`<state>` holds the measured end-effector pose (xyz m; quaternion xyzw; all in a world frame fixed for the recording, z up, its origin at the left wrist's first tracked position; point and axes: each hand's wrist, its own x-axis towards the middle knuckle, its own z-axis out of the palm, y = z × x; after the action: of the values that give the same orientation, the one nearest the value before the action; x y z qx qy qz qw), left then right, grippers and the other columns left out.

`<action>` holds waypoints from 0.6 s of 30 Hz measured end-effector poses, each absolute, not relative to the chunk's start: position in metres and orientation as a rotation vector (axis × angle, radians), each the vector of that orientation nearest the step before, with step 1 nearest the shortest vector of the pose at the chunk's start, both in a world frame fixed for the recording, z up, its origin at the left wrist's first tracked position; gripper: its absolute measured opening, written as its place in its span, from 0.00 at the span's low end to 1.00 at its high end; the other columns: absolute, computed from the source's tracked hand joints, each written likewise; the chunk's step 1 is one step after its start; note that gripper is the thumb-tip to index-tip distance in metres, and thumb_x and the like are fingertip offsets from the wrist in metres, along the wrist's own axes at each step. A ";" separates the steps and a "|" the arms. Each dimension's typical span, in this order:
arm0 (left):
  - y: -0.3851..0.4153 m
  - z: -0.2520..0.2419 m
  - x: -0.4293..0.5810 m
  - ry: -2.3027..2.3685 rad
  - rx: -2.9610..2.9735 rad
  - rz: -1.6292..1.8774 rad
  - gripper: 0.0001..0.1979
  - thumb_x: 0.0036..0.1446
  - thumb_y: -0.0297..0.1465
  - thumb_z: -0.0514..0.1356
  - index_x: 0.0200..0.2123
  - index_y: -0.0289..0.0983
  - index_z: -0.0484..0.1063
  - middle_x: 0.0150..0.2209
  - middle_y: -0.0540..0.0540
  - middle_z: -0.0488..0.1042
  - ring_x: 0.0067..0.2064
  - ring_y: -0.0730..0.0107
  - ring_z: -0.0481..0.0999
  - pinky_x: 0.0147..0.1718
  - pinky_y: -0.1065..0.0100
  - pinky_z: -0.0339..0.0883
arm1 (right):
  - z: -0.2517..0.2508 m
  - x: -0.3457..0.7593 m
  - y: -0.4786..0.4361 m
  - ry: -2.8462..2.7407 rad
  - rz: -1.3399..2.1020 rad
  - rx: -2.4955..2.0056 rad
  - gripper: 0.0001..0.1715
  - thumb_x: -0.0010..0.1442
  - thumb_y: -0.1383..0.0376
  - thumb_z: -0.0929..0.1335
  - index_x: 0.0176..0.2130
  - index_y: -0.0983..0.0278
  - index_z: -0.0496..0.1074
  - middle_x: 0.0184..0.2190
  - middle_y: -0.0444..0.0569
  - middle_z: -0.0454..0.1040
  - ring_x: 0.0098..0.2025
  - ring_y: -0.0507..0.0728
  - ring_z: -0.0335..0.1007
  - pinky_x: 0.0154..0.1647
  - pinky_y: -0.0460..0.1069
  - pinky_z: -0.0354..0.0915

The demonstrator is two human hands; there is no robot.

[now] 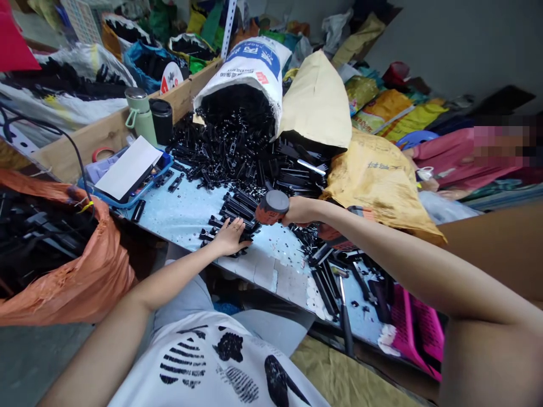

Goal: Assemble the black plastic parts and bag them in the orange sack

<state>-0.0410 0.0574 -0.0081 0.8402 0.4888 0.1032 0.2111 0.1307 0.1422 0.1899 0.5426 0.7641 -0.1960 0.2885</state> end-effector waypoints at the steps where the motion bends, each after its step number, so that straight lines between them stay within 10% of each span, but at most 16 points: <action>1: 0.058 -0.009 -0.042 1.353 2.350 0.308 0.42 0.58 0.55 0.39 0.64 0.28 0.48 0.66 0.35 0.47 0.67 0.55 0.41 0.63 0.52 0.33 | 0.188 0.132 0.143 1.988 -0.561 1.477 0.10 0.42 0.65 0.69 0.30 0.65 0.74 0.16 0.45 0.68 0.21 0.56 0.67 0.21 0.47 0.61; 18: 0.016 -0.013 -0.055 1.542 2.556 0.218 0.43 0.53 0.48 0.57 0.63 0.26 0.50 0.64 0.32 0.50 0.66 0.50 0.44 0.63 0.51 0.36 | 0.182 0.117 0.112 2.155 -0.621 1.387 0.16 0.39 0.62 0.74 0.33 0.62 0.77 0.27 0.47 0.74 0.33 0.59 0.72 0.31 0.48 0.65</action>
<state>-0.0545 0.0160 -0.0134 0.8517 0.5137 0.0725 0.0744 0.1174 0.1117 0.1819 0.5093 0.7914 -0.2281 0.2496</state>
